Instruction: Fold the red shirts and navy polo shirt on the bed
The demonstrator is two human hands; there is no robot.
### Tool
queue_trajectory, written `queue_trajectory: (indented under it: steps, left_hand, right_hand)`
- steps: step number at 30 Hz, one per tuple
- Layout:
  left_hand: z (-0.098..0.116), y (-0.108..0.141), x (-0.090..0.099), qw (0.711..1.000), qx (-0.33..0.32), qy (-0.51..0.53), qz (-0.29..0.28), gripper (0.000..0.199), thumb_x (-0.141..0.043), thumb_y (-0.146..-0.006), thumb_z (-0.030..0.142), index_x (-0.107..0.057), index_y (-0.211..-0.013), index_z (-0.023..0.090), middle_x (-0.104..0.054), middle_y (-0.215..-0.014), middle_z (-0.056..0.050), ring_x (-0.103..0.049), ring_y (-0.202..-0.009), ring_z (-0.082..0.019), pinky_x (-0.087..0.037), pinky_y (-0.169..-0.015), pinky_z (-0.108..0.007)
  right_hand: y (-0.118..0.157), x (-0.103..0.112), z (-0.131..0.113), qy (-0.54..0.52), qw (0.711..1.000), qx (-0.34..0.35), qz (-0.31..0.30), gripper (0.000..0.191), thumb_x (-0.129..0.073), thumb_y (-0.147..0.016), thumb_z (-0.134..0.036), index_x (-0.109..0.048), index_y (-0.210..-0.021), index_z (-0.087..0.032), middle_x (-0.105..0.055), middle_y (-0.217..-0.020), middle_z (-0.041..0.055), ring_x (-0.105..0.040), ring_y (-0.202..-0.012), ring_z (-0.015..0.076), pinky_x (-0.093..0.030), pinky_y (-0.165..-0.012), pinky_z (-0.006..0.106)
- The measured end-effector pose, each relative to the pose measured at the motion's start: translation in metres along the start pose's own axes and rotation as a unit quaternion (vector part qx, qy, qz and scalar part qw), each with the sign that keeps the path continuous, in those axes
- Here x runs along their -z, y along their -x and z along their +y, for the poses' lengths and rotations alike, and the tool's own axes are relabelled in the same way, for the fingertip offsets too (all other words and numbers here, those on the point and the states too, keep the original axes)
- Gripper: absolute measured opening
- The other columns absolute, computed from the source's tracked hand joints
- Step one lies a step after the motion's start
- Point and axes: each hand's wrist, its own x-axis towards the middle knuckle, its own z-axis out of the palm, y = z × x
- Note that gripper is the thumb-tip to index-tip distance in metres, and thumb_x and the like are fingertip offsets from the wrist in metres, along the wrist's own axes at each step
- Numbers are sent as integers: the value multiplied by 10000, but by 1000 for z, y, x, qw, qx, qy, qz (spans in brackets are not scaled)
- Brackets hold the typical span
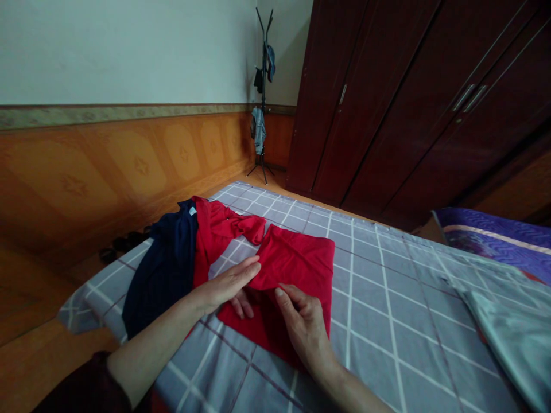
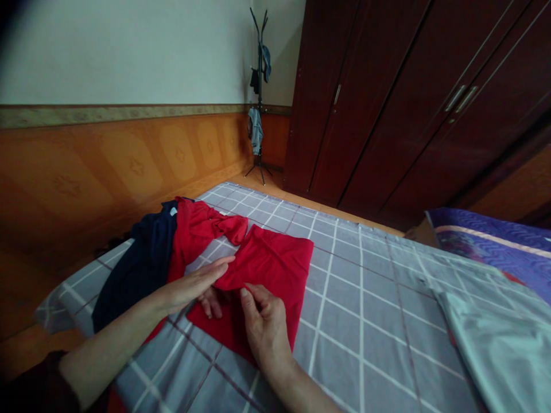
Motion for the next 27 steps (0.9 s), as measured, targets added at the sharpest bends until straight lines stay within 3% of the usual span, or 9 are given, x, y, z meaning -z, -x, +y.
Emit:
queue_trajectory:
  steps: [3,6,8,11,14,18,22,24,27]
  left_hand:
    - [-15,-7,-4,995,-49,60,69,622,-522,-824,506,-387,-1352,207,-636,-1143,-101,-666,-897,-227,-515,-749,-328]
    - [-22,-12,-1,985,-117,-14,128,458,-632,-707,318,-582,-1141,179,-613,-1207,-67,-507,-1195,-258,-363,-1019,-351]
    - [-25,-10,2,978,-129,-65,148,428,-612,-666,248,-614,-1088,181,-622,-1200,-63,-458,-1247,-284,-302,-1065,-388]
    - [-31,-5,5,973,-130,-92,168,411,-562,-651,206,-628,-1057,179,-630,-1192,-76,-475,-1234,-291,-312,-1058,-406]
    - [-36,-2,6,967,-142,-106,182,391,-532,-646,176,-641,-1021,173,-635,-1178,-84,-520,-1185,-264,-349,-1031,-371]
    - [-37,-1,6,959,-155,-144,188,417,-487,-620,121,-653,-998,171,-658,-1115,-68,-566,-1101,-224,-399,-963,-307]
    - [-37,3,7,948,-139,-221,181,459,-438,-651,104,-628,-1064,167,-673,-1014,-48,-622,-913,-190,-461,-816,-273]
    - [-36,7,9,933,-119,-286,185,452,-444,-676,100,-621,-1083,185,-678,-982,-37,-626,-838,-181,-466,-769,-270]
    - [-27,9,13,887,-100,-403,201,345,-507,-731,143,-636,-1042,216,-680,-986,-42,-623,-895,-202,-450,-806,-286]
  right_hand:
    - [10,-4,-4,133,987,72,-53,272,-443,-919,-273,-703,-920,-193,-685,-933,60,-616,-841,190,-483,-759,293]
    - [21,-11,-1,298,941,140,-80,242,-484,-875,-206,-685,-1008,-213,-656,-1102,87,-607,-954,237,-494,-827,359]
    - [27,-15,4,383,899,189,-99,284,-495,-852,-186,-654,-1087,-193,-627,-1175,116,-589,-1026,270,-487,-874,401]
    - [32,-18,9,460,845,243,-127,349,-502,-847,-194,-601,-1175,-126,-592,-1229,161,-555,-1107,299,-470,-919,415]
    - [33,-18,10,494,817,261,-144,361,-499,-861,-211,-579,-1197,-109,-579,-1245,168,-548,-1122,299,-468,-919,404]
    - [35,-19,10,505,803,275,-156,345,-471,-887,-200,-563,-1207,-111,-567,-1264,159,-523,-1160,296,-449,-935,411]
    - [37,-16,10,485,811,280,-169,371,-472,-889,-205,-532,-1239,-97,-549,-1285,160,-503,-1182,298,-441,-944,419]
    - [36,-12,7,463,821,272,-193,398,-492,-887,-277,-526,-1242,-100,-536,-1304,153,-483,-1201,300,-423,-972,425]
    - [32,-7,2,438,828,259,-235,448,-523,-866,-375,-535,-1221,-102,-533,-1303,149,-458,-1215,309,-386,-1014,437]
